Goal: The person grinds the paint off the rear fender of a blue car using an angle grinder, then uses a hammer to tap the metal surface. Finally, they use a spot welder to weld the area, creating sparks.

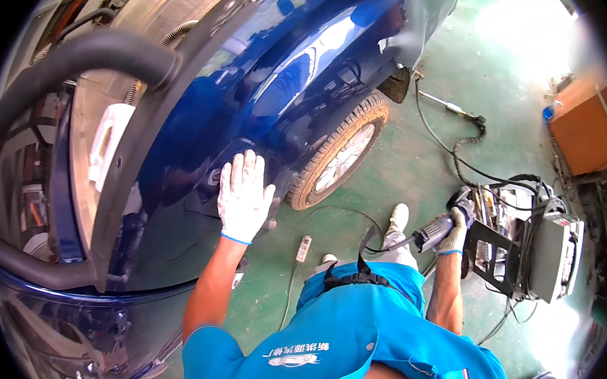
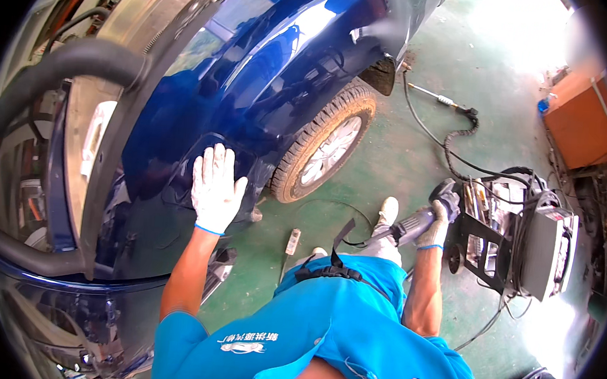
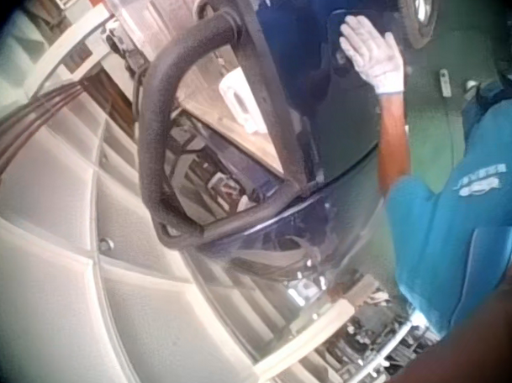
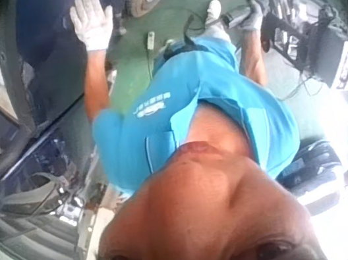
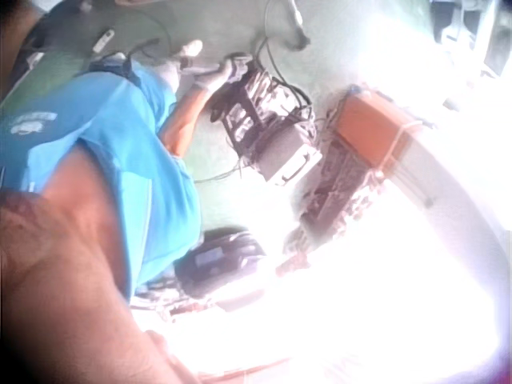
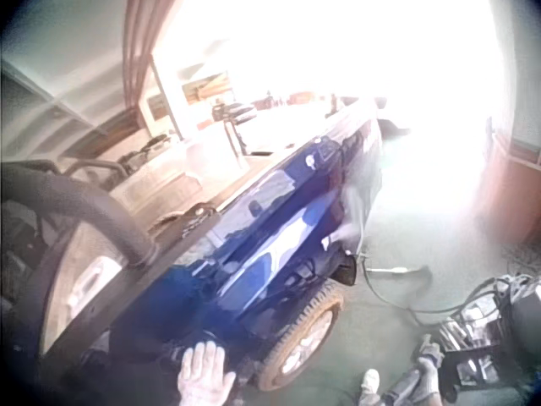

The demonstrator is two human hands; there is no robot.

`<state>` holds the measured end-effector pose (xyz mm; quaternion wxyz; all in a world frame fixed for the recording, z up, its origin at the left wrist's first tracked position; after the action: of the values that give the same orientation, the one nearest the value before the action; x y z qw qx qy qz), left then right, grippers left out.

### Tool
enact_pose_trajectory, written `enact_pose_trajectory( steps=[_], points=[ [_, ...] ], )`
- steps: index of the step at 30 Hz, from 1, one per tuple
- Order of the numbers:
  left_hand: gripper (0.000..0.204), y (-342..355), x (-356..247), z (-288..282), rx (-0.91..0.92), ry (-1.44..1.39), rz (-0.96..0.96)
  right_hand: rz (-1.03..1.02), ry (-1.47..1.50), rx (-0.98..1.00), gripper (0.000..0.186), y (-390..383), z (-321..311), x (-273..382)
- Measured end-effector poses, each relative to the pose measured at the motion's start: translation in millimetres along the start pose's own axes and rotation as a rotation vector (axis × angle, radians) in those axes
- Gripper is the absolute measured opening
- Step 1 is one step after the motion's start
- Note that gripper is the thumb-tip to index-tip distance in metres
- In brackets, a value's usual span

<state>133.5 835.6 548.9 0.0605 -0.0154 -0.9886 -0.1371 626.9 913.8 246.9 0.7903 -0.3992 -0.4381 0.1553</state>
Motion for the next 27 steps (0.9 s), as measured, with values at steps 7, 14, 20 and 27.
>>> enact_pose_trajectory(
  steps=[7,14,20,27],
  points=[
    [0.07,-84,36,-6,-0.18,-0.247,0.045,-0.053,-0.101,0.032,0.035,-113,45,-72],
    [0.059,-127,80,0,-0.377,-0.216,0.097,-0.099,-0.337,0.053,0.033,-183,87,-91],
    [0.049,-127,84,9,-0.381,-0.274,0.11,-0.303,-0.523,0.125,0.033,-225,125,-68],
    [0.049,-127,83,6,-0.4,-0.294,0.122,-0.365,-0.631,0.12,0.038,-230,144,-48]
  ],
)
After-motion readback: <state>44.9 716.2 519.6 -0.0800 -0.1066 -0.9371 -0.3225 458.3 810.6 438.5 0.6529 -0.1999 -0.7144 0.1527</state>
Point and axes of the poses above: each hand's wrist, its own y-axis towards the middle knuckle, its own z-axis out of the palm, x = y × z, the point moved 6 cm from there along y, towards the middle knuckle, and after that the axes turned 13 degrees about -y, right-handed, at the moved point
